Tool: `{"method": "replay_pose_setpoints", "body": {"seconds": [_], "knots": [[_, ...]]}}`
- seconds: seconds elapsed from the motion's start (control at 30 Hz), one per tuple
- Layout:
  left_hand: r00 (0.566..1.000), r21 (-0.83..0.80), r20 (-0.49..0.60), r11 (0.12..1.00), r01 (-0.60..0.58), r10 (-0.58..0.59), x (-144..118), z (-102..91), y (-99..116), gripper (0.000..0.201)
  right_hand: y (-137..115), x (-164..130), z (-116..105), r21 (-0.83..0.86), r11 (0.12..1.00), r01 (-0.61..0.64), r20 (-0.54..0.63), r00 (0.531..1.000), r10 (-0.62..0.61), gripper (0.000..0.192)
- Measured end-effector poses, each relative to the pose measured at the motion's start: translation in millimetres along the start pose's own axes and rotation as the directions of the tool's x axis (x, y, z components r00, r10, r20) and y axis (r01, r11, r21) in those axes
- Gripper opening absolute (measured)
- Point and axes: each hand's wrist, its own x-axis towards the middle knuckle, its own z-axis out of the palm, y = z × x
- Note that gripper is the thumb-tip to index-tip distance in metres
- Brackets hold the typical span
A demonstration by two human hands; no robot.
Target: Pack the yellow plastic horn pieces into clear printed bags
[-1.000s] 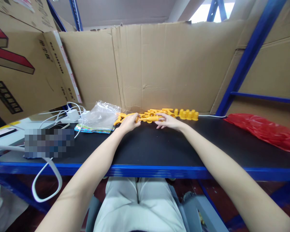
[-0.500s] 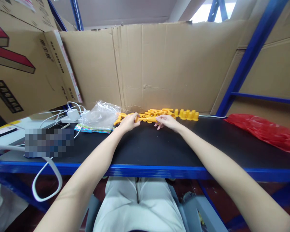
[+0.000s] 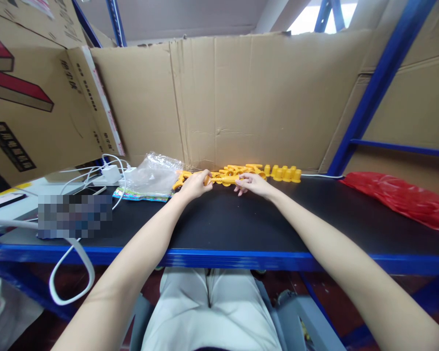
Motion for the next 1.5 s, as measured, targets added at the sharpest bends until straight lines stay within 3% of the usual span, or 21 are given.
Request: {"method": "replay_pose_setpoints", "body": {"seconds": [0.4, 0.73, 0.87, 1.2, 1.5], "knots": [[1.0, -0.014, 0.008, 1.0, -0.004, 0.004, 0, -0.9, 5, 0.024, -13, -3, 7, 0.112, 0.987, -0.114, -0.012, 0.993, 0.116, 0.044], [1.0, 0.019, 0.026, 1.0, 0.002, -0.003, 0, 3.3, 4, 0.026, -6, 3, 9, 0.125, 0.966, -0.227, -0.035, 0.972, 0.233, 0.053], [1.0, 0.011, 0.02, 1.0, 0.011, -0.011, 0, 6.1, 1, 0.027, -9, 0, 6, 0.088, 0.976, -0.199, -0.005, 0.98, 0.2, 0.049], [0.999, 0.025, 0.02, 0.999, 0.036, -0.036, 2, 5.4, 1, 0.028, -7, -1, 4, 0.036, 0.998, -0.057, -0.086, 0.994, 0.06, 0.035], [1.0, 0.036, 0.001, 0.999, 0.019, -0.019, -1, 2.8, 7, 0.025, -20, -7, 9, 0.111, 0.99, -0.088, -0.086, 0.991, 0.098, 0.039]]}}
